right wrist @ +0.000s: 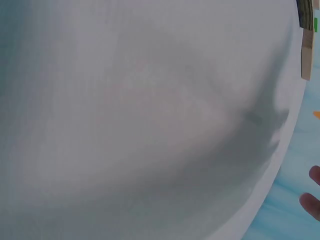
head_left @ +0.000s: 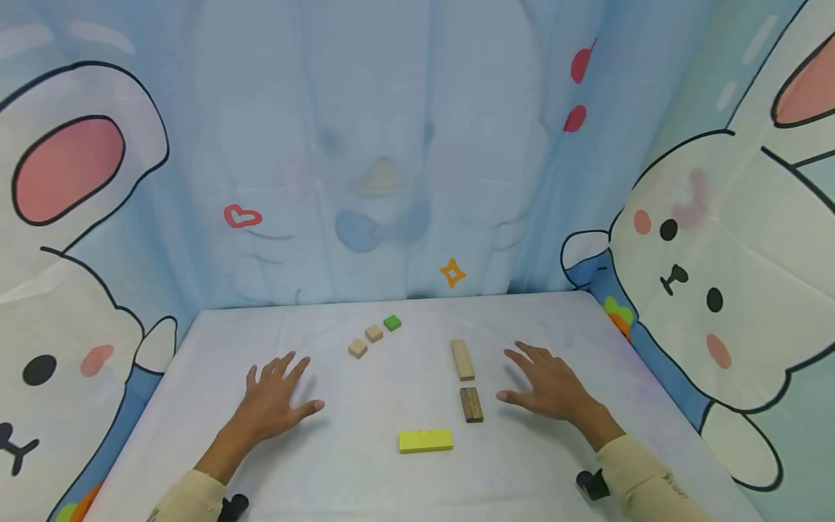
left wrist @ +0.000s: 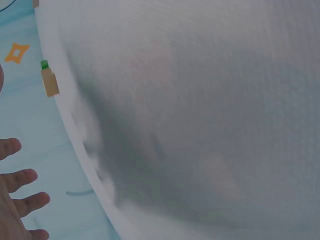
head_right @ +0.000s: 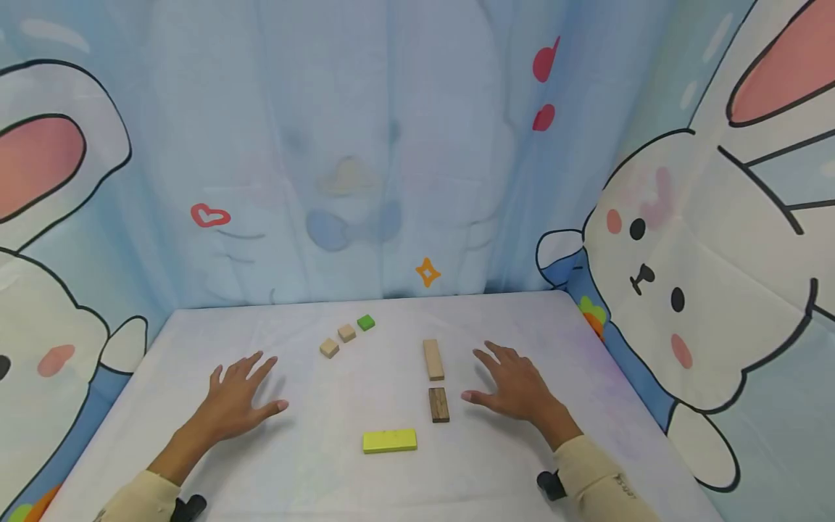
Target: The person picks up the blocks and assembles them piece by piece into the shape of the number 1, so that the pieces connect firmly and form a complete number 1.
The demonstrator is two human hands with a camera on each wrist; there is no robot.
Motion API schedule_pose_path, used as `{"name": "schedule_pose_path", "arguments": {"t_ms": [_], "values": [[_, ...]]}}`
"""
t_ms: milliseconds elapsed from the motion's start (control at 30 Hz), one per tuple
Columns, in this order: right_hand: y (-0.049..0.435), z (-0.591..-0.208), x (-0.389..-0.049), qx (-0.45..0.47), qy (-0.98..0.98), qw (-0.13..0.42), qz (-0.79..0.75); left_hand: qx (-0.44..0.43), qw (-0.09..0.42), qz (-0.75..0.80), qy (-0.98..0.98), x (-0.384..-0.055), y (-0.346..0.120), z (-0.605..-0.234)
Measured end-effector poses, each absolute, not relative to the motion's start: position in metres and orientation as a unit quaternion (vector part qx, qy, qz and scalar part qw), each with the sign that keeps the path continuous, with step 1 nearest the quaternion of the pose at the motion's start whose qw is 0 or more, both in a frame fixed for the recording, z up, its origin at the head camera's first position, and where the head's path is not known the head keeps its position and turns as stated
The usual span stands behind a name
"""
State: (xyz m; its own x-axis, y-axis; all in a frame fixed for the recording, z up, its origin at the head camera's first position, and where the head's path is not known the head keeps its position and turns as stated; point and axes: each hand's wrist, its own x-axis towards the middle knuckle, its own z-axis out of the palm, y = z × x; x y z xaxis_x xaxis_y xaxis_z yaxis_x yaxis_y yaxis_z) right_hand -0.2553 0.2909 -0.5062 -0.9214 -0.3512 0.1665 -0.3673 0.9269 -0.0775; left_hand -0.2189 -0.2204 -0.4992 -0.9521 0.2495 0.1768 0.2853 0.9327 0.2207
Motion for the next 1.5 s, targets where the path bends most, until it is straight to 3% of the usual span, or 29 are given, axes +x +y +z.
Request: {"name": "schedule_pose_path", "arguments": {"t_ms": [767,1100,1500], "values": [[0.260,-0.505,-0.253,0.218,-0.973,0.018,0.069,-0.222,0.045,-0.136,-0.965,-0.214,-0.164,-0.505],[0.253,-0.508,-0.251,0.240,-0.968,-0.011,0.072,-0.264,0.010,-0.128,-0.956,-0.214,-0.141,-0.505],[0.239,-0.507,-0.255,0.216,-0.966,-0.087,0.109,-0.320,-0.044,-0.107,-0.940,-0.214,-0.111,-0.505]]}}
